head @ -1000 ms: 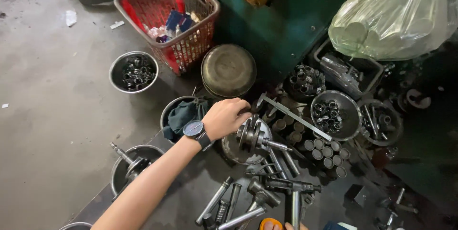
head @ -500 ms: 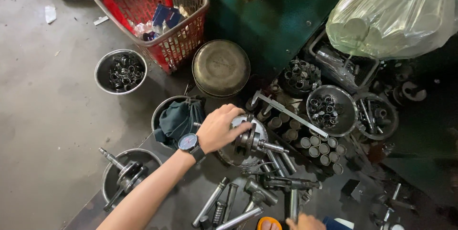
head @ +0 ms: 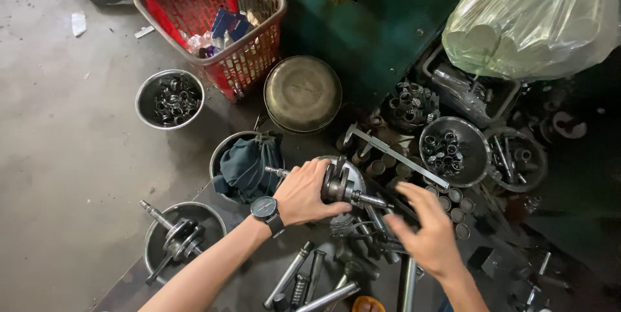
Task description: Inspecting and assembling motorcycle crankshaft components on a workbench.
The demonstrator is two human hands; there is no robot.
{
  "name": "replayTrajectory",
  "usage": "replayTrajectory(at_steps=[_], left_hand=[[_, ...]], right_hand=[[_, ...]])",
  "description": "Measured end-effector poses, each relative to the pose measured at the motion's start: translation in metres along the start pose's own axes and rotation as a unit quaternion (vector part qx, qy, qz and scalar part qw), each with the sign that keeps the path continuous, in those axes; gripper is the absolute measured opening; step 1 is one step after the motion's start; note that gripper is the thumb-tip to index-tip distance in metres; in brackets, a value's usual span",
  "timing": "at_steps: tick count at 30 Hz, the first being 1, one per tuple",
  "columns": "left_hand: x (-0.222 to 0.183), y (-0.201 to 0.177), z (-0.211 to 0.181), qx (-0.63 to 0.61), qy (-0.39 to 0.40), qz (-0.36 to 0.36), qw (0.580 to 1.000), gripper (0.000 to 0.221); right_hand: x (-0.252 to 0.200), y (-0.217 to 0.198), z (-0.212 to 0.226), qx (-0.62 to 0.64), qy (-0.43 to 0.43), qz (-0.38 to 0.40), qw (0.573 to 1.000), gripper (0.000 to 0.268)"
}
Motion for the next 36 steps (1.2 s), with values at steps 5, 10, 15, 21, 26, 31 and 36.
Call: replayTrajectory(at_steps=[5,10,15,21,26,31,36], left_hand=[[0.000,0.003,0.000,0.005,-0.007,0.007,1.000,0.086],[0.001,0.006,0.003,0.046,-0.026,0.024,0.998,0.074],[0.000,0.010,0.005,0.038,-0.006,-0.010,0.999,0.073],[-0.001,0.013,0.005,0.034,-0.011,-0.022,0.999,0.069],[-0.001,0.012,0.006,0.025,-0.008,-0.025,0.999,0.071],[-0.001,0.014,0.008,0.030,-0.006,-0.019,0.999,0.071],[-0.002,0.013,0.007,0.030,-0.020,-0.012,0.999,0.070]], right_hand=[[0.025,0.026,0.015,-0.090,-0.126,0.053,0.986,0.075],[0.043,0.048,0.002,-0.166,-0.193,0.092,0.963,0.062],[0.051,0.050,-0.006,-0.174,-0.222,0.127,0.951,0.039],[0.054,0.059,-0.063,-0.107,-0.051,0.283,0.952,0.029],[0.055,0.031,-0.007,-0.003,0.008,0.263,0.965,0.060],[0.043,0.041,-0.028,-0.022,-0.020,0.197,0.980,0.042],[0.037,0.051,-0.065,-0.002,-0.053,0.194,0.979,0.032]])
Point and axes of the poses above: each hand's wrist, its own x-axis towards the middle knuckle, its own y-axis out of the palm, z = x × y, the point moved 1 cm from there along x, towards the middle knuckle, and after that the axes turned 1 degree about z, right-handed, at the moved point
